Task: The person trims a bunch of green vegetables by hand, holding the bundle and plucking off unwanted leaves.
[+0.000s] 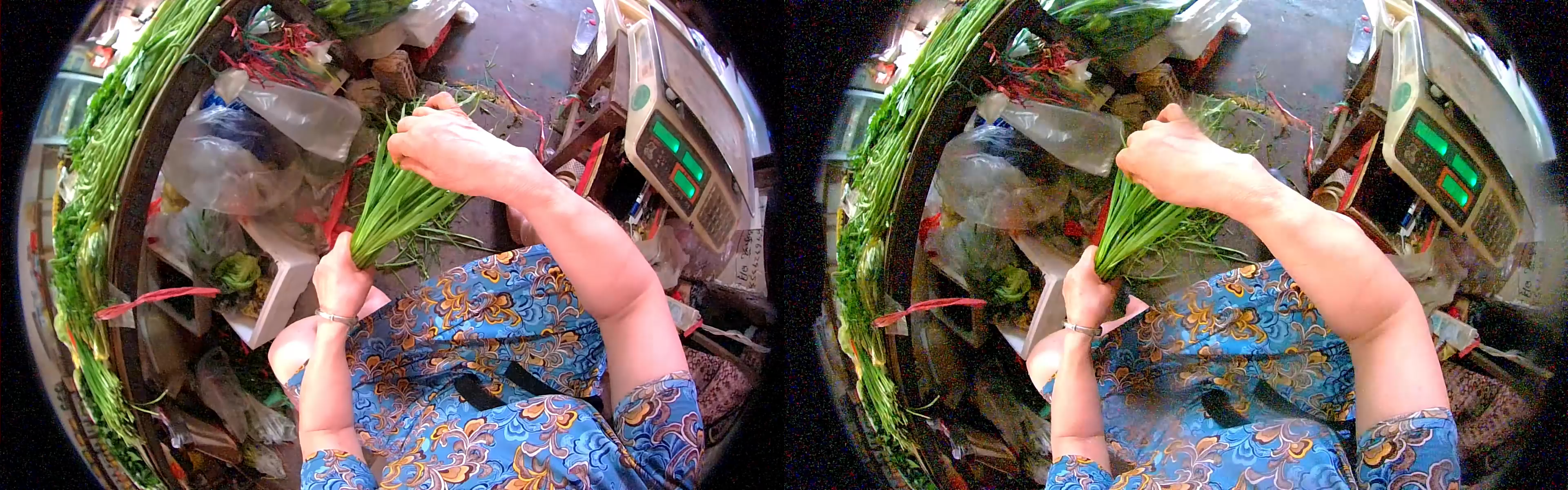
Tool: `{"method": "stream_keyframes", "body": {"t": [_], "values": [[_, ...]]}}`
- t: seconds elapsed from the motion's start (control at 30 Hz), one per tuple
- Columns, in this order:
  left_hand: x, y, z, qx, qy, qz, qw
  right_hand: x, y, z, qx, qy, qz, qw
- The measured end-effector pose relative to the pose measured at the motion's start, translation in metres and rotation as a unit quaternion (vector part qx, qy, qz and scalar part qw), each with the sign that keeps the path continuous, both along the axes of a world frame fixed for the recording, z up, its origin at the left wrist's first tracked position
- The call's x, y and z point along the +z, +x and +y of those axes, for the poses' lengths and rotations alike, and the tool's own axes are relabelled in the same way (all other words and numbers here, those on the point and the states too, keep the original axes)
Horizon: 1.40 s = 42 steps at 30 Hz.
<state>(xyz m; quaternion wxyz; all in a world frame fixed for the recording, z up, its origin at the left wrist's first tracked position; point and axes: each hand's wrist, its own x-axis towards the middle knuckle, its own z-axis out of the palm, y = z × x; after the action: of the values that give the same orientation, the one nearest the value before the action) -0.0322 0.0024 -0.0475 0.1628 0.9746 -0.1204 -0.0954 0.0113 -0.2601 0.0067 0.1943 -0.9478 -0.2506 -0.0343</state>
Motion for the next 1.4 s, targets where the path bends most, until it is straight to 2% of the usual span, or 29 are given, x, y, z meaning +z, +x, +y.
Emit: {"method": "stream_keyframes", "body": {"t": [0.07,0.13,0.47,0.53,0.77,0.83,0.97,1.27,1.4], "values": [[-0.001,0.0,0.001,-0.003,-0.002,-0.001,1.0,-0.003,0.0,0.0,-0.007,0.001,0.007,1.0],[-0.001,0.0,0.001,-0.006,-0.004,-0.002,1.0,-0.009,0.0,0.0,-0.005,0.06,-0.035,0.998],[-0.003,0.001,0.001,-0.009,-0.002,-0.002,1.0,-0.001,-0.001,-0.003,-0.002,0.006,0.041,0.999],[-0.002,0.001,0.0,-0.012,0.001,-0.001,1.0,-0.004,-0.002,-0.001,-0.015,0.036,-0.009,0.999],[0.0,0.001,-0.002,-0.01,-0.003,0.008,1.0,-0.01,-0.001,0.01,-0.068,0.093,-0.072,0.991],[-0.002,0.001,-0.001,-0.013,-0.014,0.007,1.0,-0.009,0.004,0.01,-0.118,0.117,-0.127,0.978],[-0.002,0.0,-0.001,-0.002,-0.058,0.009,0.998,-0.005,0.007,0.0,-0.147,0.142,-0.108,0.973],[-0.003,0.002,-0.002,-0.009,-0.061,0.01,0.998,-0.006,0.003,0.01,-0.081,0.162,-0.116,0.977],[-0.003,0.003,-0.003,-0.01,-0.063,0.005,0.998,-0.005,-0.002,0.018,-0.028,0.181,-0.067,0.981]]}}
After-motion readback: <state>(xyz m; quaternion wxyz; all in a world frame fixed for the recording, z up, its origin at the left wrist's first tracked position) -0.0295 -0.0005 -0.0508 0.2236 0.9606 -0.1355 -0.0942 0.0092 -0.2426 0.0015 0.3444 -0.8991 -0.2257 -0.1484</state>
